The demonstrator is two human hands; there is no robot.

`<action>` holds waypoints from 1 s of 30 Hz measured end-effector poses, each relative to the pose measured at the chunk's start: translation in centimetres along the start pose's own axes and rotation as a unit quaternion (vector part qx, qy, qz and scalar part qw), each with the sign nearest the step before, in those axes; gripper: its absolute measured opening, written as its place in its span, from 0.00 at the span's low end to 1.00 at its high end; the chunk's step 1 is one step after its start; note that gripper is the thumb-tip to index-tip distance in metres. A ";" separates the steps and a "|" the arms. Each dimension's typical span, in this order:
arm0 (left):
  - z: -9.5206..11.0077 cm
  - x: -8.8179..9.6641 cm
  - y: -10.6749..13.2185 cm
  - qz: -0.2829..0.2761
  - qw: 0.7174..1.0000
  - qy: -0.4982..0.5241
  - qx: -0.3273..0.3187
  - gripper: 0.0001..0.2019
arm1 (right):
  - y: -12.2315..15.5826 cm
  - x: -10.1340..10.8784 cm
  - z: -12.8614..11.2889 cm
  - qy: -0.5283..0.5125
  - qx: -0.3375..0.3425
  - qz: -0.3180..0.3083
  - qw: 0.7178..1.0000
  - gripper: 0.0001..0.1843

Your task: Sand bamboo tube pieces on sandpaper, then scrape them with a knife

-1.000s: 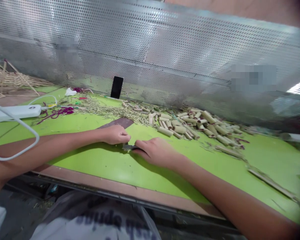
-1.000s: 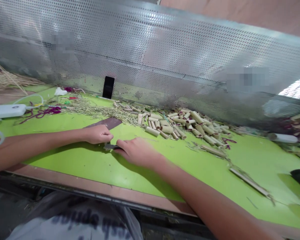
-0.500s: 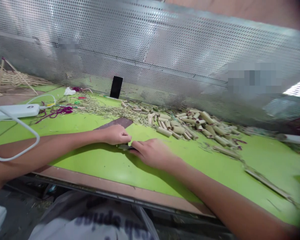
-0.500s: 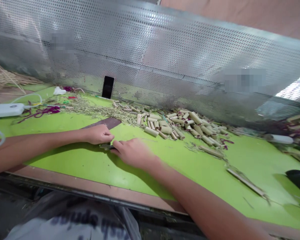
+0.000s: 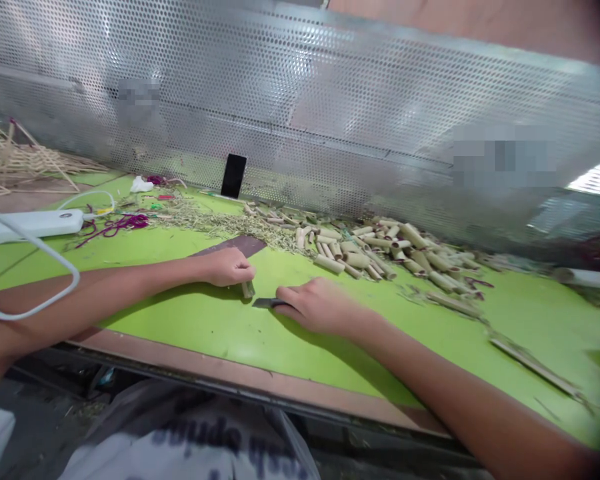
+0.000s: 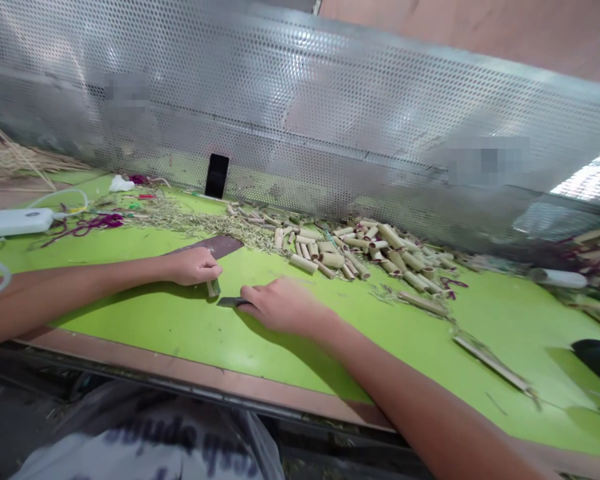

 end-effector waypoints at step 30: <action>-0.1 -0.1 -0.3 -0.024 0.999 -0.014 0.043 0.20 | 0.1 0.1 0.0 -0.009 0.007 0.008 1.000 0.18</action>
Point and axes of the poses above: each hand's wrist, its own y-axis away from the middle knuckle, its own x-axis out of the back of the hand, z = x × y, the point moved 8 cm from there along -y, towards the middle knuckle, and after that the axes turned 1 degree about -z, right-handed, at the moved point
